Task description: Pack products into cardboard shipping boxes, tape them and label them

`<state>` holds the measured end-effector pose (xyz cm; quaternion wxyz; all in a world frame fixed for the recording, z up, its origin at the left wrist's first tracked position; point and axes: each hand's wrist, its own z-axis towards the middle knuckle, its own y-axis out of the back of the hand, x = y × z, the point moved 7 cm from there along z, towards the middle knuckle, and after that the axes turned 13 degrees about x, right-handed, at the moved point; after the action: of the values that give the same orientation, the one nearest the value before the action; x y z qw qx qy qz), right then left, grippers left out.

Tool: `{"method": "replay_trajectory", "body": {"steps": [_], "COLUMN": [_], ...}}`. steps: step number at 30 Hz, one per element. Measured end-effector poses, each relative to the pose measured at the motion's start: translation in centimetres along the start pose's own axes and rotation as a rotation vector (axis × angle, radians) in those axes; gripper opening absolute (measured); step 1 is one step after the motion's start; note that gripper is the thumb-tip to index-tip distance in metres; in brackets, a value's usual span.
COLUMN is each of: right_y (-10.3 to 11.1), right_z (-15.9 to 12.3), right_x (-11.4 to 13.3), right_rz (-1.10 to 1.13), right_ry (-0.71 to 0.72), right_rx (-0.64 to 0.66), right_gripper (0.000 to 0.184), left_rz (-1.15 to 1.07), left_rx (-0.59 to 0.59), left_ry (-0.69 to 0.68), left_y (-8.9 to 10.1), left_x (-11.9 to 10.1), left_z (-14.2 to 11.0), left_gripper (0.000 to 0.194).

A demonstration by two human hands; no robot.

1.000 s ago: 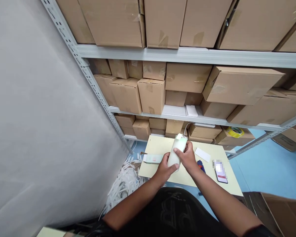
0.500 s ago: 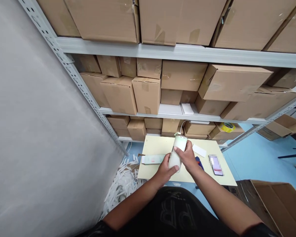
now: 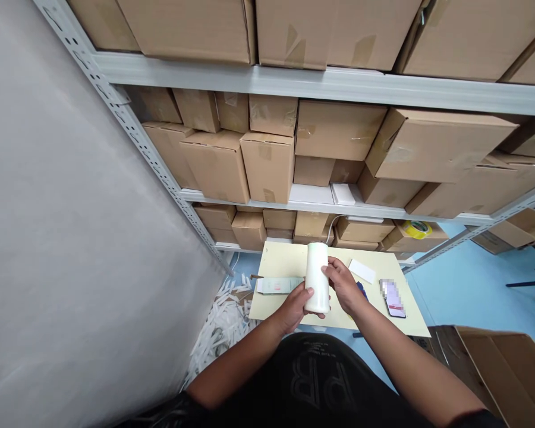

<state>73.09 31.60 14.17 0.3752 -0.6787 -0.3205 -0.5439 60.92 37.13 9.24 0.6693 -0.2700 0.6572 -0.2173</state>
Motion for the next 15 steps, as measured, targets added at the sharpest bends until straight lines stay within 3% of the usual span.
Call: {"method": "replay_trajectory", "body": {"steps": [2,5,11,15], "right_y": [-0.2,-0.6,1.2,1.9], "right_z": [0.0,-0.3,-0.6,0.6], "right_x": [0.5,0.8,0.0,0.1], "right_rz": [-0.029,-0.138,-0.272,-0.296], "right_ry": [0.064,0.17,0.218,0.107], "right_rx": [0.085,0.202,0.141,0.306], "right_gripper": [0.038,0.053,0.106,0.086], "left_rz": [0.105,0.269,0.486,0.55], "left_rx": [0.026,0.0,-0.062,-0.048], "left_ry": [-0.023,-0.048,-0.01,0.028], "left_y": [0.2,1.4,3.9,3.6], "left_x": [-0.4,-0.7,0.1,1.0], "left_z": [0.3,0.7,1.4,2.0], "left_gripper": [0.065,0.071,0.074,0.075]}}
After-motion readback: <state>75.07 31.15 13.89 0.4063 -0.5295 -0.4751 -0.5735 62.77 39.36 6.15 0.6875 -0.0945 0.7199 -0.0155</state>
